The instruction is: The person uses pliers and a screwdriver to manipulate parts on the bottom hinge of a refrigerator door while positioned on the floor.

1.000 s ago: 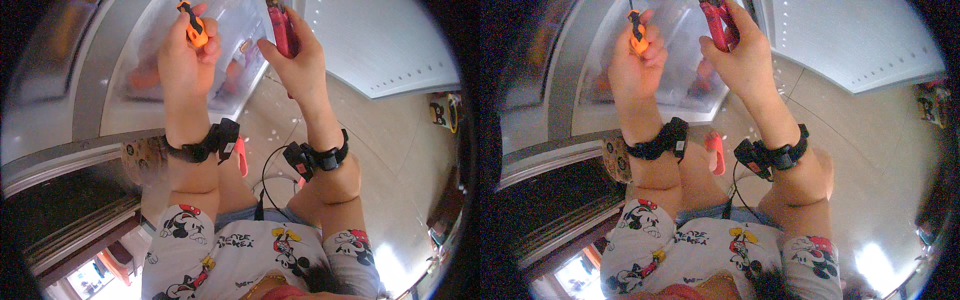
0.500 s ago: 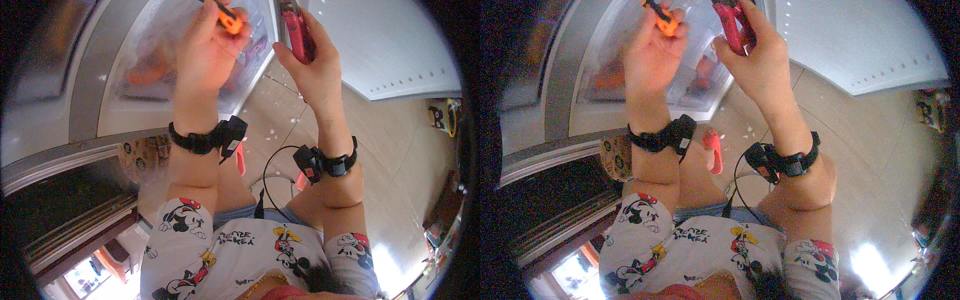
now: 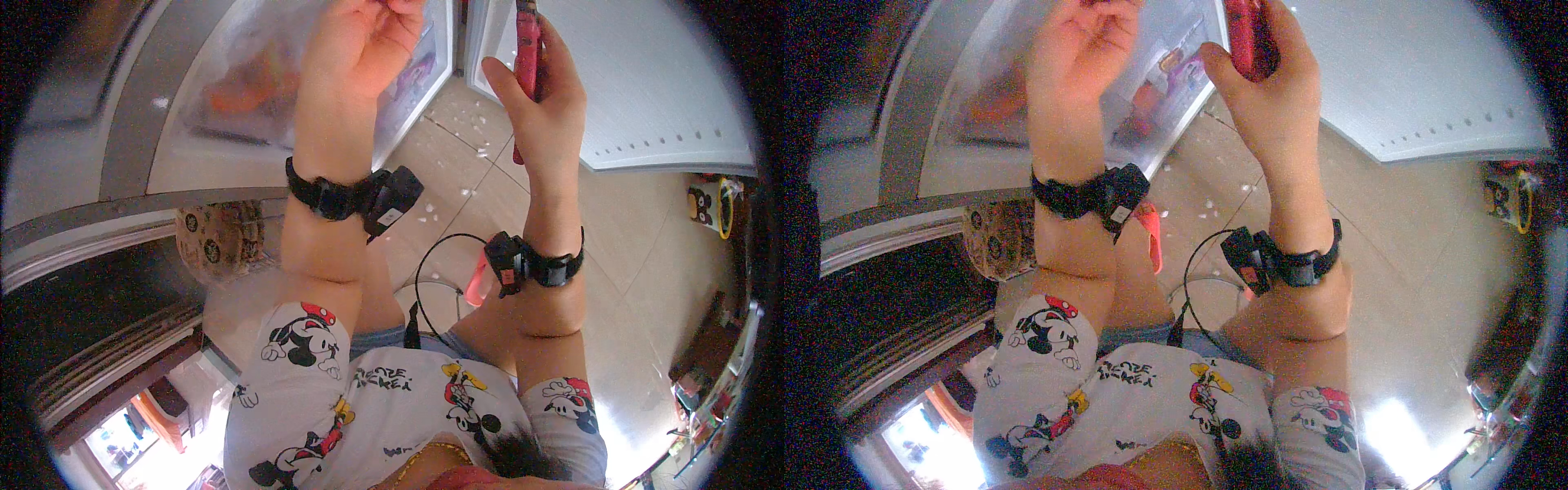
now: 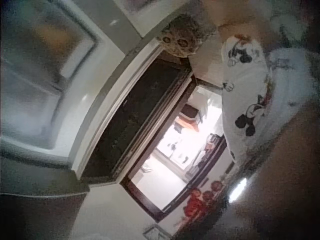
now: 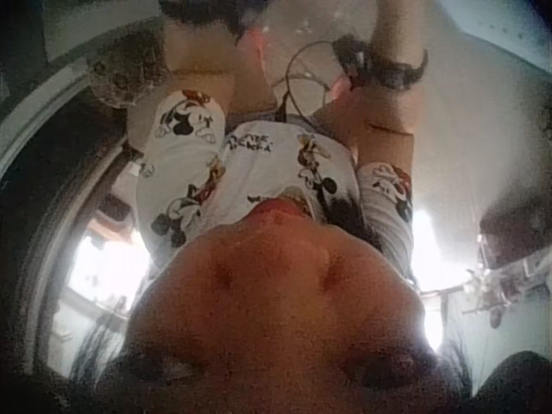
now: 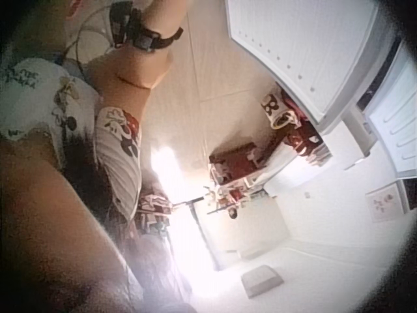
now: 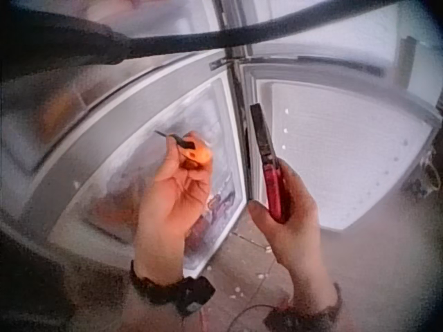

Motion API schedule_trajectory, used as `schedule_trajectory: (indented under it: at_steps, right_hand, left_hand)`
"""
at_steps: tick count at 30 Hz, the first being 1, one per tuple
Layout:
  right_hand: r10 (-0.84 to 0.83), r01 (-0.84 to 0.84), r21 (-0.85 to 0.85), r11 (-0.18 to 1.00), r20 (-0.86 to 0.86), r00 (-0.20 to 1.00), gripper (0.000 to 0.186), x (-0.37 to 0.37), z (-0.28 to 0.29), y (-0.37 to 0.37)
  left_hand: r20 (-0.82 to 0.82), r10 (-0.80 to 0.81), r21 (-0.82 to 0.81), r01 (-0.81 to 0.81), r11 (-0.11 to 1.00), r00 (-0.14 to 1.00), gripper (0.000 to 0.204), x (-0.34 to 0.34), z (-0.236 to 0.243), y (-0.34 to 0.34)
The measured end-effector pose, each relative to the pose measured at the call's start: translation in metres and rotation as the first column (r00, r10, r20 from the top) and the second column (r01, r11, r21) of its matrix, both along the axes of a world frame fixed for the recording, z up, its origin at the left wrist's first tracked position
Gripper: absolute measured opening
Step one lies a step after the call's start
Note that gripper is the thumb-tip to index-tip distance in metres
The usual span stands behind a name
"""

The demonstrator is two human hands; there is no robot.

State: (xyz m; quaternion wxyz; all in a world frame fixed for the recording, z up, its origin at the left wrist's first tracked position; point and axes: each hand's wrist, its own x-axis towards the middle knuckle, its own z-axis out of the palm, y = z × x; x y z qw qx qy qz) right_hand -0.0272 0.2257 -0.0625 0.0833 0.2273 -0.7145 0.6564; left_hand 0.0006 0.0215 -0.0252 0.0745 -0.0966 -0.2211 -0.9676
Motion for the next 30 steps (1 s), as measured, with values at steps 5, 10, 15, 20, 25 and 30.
schedule_trajectory:
  at_steps: [5,10,15,20,25,30]
  right_hand:
    - [-0.052,0.051,-0.004,0.999,-0.035,0.998,0.063,0.004,-0.009,0.005]
    - [-0.039,0.039,-0.015,0.999,-0.031,0.999,0.062,0.008,0.0,-0.002]
    - [-0.058,0.06,0.031,0.998,-0.07,0.996,0.062,0.003,0.001,0.002]
    - [-0.033,0.031,-0.063,0.998,-0.047,0.998,0.064,0.001,0.007,-0.004]
    - [-0.12,0.115,-0.065,0.991,-0.081,0.989,0.068,0.003,0.024,-0.015]
    - [-0.218,0.197,-0.094,0.976,-0.397,0.892,0.07,-0.016,0.015,-0.016]
  left_hand:
    - [-0.019,0.028,-0.055,-0.029,0.998,0.999,0.034,0.001,-0.011,0.005]
    - [-0.029,0.05,-0.067,-0.052,0.996,0.998,0.034,0.004,-0.001,0.011]
    - [-0.07,-0.023,-0.007,0.023,1.0,0.997,0.034,-0.014,0.002,0.004]
    - [-0.152,-0.049,0.077,0.061,0.995,0.987,0.037,-0.024,0.014,0.001]
    - [-0.15,-0.049,0.137,0.07,0.988,0.987,0.035,-0.032,0.026,0.004]
    - [-0.155,0.056,0.178,-0.028,0.984,0.986,0.033,-0.042,0.023,0.027]
